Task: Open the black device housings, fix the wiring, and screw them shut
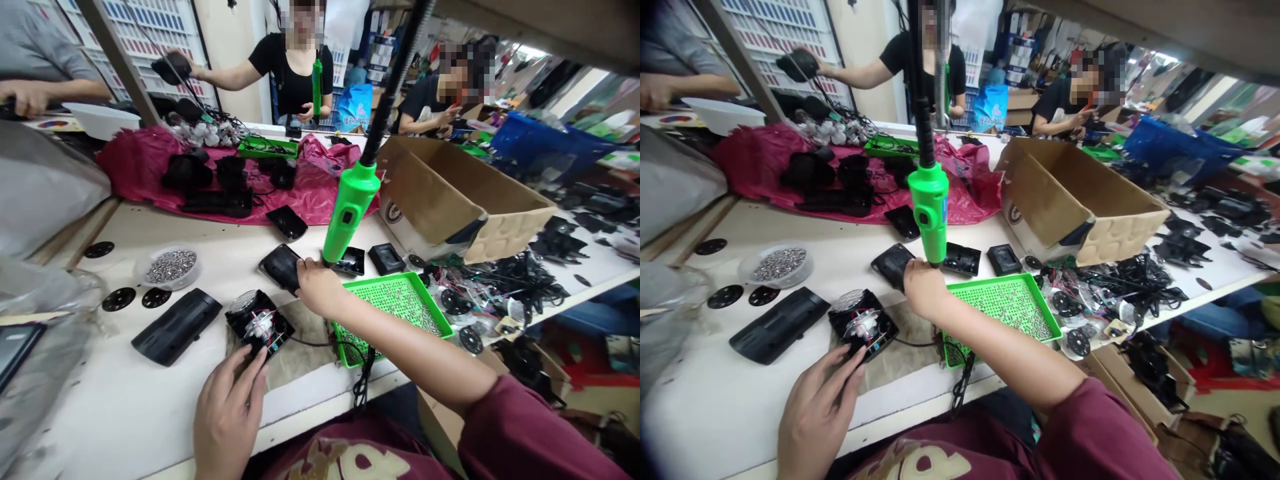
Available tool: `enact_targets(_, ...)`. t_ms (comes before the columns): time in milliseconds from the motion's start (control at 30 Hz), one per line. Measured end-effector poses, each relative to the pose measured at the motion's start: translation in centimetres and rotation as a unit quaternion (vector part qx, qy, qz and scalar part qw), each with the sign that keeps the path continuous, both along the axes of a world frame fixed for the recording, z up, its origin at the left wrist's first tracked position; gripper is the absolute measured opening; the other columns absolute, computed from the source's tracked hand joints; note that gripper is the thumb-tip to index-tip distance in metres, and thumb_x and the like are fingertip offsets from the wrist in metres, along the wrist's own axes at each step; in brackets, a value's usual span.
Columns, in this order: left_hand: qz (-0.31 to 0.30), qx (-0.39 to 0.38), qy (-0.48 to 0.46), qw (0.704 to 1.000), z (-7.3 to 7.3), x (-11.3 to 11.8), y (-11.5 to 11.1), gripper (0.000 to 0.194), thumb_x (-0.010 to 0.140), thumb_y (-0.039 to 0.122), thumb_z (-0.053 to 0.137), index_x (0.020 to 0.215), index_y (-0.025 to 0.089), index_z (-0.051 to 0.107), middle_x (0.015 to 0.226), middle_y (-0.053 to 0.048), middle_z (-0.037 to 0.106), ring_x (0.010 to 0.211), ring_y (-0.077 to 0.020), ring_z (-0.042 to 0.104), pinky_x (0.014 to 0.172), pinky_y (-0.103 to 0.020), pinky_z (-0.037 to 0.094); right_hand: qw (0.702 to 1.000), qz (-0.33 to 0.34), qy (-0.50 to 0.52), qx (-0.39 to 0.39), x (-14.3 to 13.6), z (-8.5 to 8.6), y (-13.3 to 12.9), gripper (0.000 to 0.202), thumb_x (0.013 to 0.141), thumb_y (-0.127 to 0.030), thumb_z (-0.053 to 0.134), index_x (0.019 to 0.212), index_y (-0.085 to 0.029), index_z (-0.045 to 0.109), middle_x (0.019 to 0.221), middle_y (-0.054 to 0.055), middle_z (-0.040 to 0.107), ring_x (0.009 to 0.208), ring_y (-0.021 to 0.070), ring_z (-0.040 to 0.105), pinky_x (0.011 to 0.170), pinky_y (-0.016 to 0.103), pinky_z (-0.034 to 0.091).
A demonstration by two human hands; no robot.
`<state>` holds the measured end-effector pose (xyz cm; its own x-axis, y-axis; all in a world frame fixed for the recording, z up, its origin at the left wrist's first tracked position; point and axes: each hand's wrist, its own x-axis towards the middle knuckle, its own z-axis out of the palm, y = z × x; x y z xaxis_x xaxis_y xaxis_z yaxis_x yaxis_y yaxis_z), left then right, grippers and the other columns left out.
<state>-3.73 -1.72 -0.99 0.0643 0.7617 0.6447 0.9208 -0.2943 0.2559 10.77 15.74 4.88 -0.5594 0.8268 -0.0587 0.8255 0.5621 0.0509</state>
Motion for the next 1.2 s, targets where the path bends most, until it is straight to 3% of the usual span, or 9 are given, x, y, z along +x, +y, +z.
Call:
enact_targets(233,0.022,-0.018,0.010,1.000,-0.4,-0.1,-0.2,0.022,0.091,0.020,0.057,0.111,0.017,0.064,0.105,-0.012,0.063,0.090,-0.0236,0.061,0.081,-0.037,0.047,0.999,-0.012,0.038,-0.018,0.2,-0.5,0.1,0.063,0.083,-0.039,0.069,0.129,-0.001,0.047,0.111,0.022,0.063,0.098,0.0291,0.064,0.082,0.036,0.053)
enact_targets(367,0.015,-0.035,0.012,0.999,-0.5,0.0,0.0,0.023,0.092,0.021,0.054,0.112,0.017,0.062,0.104,-0.012,0.064,0.093,-0.0256,0.061,0.082,-0.038,0.047,0.997,-0.024,0.062,-0.030,0.1,-1.4,-0.1,0.075,0.079,-0.036,0.075,0.135,0.000,0.041,0.118,0.027,0.060,0.099,0.0316,0.065,0.082,0.037,0.053)
enact_targets(500,0.013,-0.020,0.009,1.000,-0.8,0.2,0.1,0.025,0.090,0.018,0.056,0.114,0.016,0.063,0.104,-0.012,0.065,0.091,-0.0243,0.063,0.081,-0.036,0.048,0.993,-0.026,0.102,-0.048,0.4,-1.7,0.1,0.069,0.078,-0.030,0.076,0.132,-0.002,0.044,0.113,0.024,0.063,0.098,0.0308,0.067,0.082,0.037,0.054)
enact_targets(700,0.032,-0.040,-0.155,0.987,-0.8,0.4,-0.9,0.031,0.093,0.021,0.053,0.123,0.023,0.060,0.123,-0.009,0.061,0.109,-0.0201,0.061,0.093,-0.031,0.048,0.984,-0.009,0.164,-0.068,1.1,-0.3,-1.3,0.076,0.086,-0.042,0.064,0.143,-0.002,0.032,0.129,0.024,0.060,0.117,0.0286,0.062,0.097,0.037,0.050)
enact_targets(800,0.102,-0.054,-0.388,0.914,-0.2,0.6,-1.0,0.032,0.096,0.030,0.048,0.126,0.025,0.056,0.125,-0.008,0.060,0.108,-0.0179,0.063,0.094,-0.032,0.050,0.971,0.006,0.231,-0.056,1.5,0.7,-4.2,0.076,0.086,-0.044,0.063,0.143,-0.004,0.032,0.139,0.023,0.052,0.126,0.0307,0.055,0.101,0.041,0.048)
enact_targets(867,0.134,-0.066,-0.550,0.822,0.2,1.0,-0.9,0.037,0.097,0.040,0.044,0.129,0.024,0.053,0.126,-0.010,0.060,0.110,-0.0189,0.063,0.096,-0.035,0.050,0.957,0.020,0.287,-0.038,1.8,1.1,-6.4,0.073,0.086,-0.044,0.064,0.142,-0.007,0.035,0.139,0.023,0.053,0.125,0.0327,0.055,0.100,0.045,0.049)
enact_targets(967,0.116,-0.061,-0.699,0.703,0.9,1.8,-0.3,0.048,0.095,0.052,0.042,0.133,0.024,0.047,0.141,-0.012,0.050,0.126,-0.0228,0.054,0.105,-0.040,0.046,0.947,0.044,0.319,-0.007,1.8,0.9,-9.3,0.069,0.087,-0.048,0.061,0.140,-0.012,0.035,0.134,0.022,0.056,0.121,0.0339,0.058,0.095,0.048,0.052)
enact_targets(1067,0.094,-0.040,-0.756,0.647,1.3,2.8,0.1,0.052,0.094,0.057,0.041,0.136,0.026,0.043,0.154,-0.010,0.037,0.137,-0.0237,0.042,0.111,-0.042,0.039,0.948,0.047,0.314,0.015,1.3,0.0,-10.9,0.067,0.088,-0.049,0.060,0.140,-0.016,0.033,0.130,0.021,0.057,0.120,0.0341,0.057,0.095,0.052,0.052)
enact_targets(1200,0.081,-0.059,-0.785,0.612,1.2,4.0,0.3,0.057,0.094,0.060,0.037,0.142,0.029,0.035,0.157,-0.008,0.031,0.141,-0.0233,0.035,0.117,-0.043,0.030,0.956,0.032,0.288,0.040,0.7,-1.3,-11.3,0.065,0.088,-0.051,0.059,0.138,-0.016,0.034,0.126,0.021,0.057,0.117,0.0350,0.057,0.094,0.054,0.051)
